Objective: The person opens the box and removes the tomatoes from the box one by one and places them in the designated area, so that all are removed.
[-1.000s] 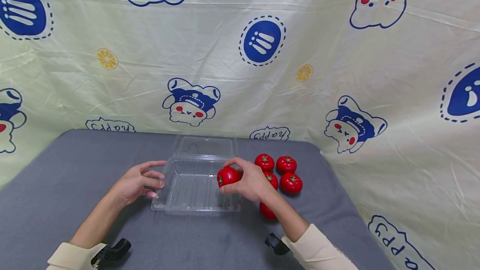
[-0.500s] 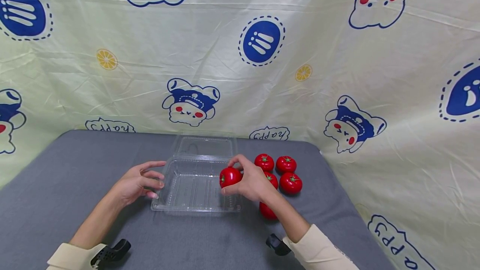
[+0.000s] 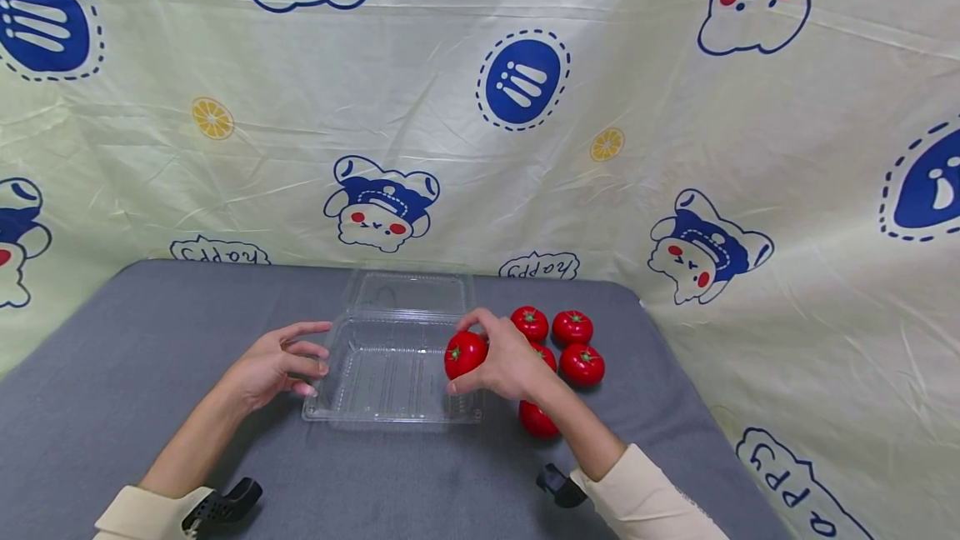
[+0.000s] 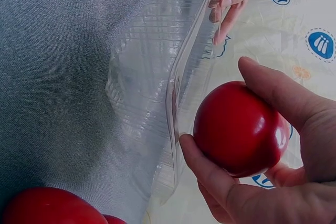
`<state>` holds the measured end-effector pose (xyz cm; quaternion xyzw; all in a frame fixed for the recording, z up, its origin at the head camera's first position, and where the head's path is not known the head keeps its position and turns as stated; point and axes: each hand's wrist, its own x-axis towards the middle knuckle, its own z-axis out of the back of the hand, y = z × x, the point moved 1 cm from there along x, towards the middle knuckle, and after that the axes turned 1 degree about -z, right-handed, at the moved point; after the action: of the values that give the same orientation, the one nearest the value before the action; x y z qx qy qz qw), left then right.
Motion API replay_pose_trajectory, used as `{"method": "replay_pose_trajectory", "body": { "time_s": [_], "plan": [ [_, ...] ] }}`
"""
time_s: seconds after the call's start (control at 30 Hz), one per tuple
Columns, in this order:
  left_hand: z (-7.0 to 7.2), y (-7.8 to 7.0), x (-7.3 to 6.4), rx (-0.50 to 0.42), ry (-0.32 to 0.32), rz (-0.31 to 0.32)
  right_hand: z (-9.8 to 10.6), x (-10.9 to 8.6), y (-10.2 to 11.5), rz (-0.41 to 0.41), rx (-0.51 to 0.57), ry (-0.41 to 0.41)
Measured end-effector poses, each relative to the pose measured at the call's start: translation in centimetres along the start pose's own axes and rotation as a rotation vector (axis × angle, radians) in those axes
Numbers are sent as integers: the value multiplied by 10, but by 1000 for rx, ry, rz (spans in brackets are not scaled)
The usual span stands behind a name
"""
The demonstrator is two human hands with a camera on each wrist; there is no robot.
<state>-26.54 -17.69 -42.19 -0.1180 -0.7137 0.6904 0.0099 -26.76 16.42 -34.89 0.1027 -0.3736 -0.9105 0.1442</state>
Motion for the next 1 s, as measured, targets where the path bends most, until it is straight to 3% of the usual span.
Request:
{"method": "replay_pose_trajectory", "body": {
  "time_s": [0.53,1.0],
  "plan": [
    [0,0,1,-6,-7,0,5,-5,0,18,-112,-78],
    [0,1,1,-9,-4,-7,9,-10,-4,25,-80,-69]
  ]
}}
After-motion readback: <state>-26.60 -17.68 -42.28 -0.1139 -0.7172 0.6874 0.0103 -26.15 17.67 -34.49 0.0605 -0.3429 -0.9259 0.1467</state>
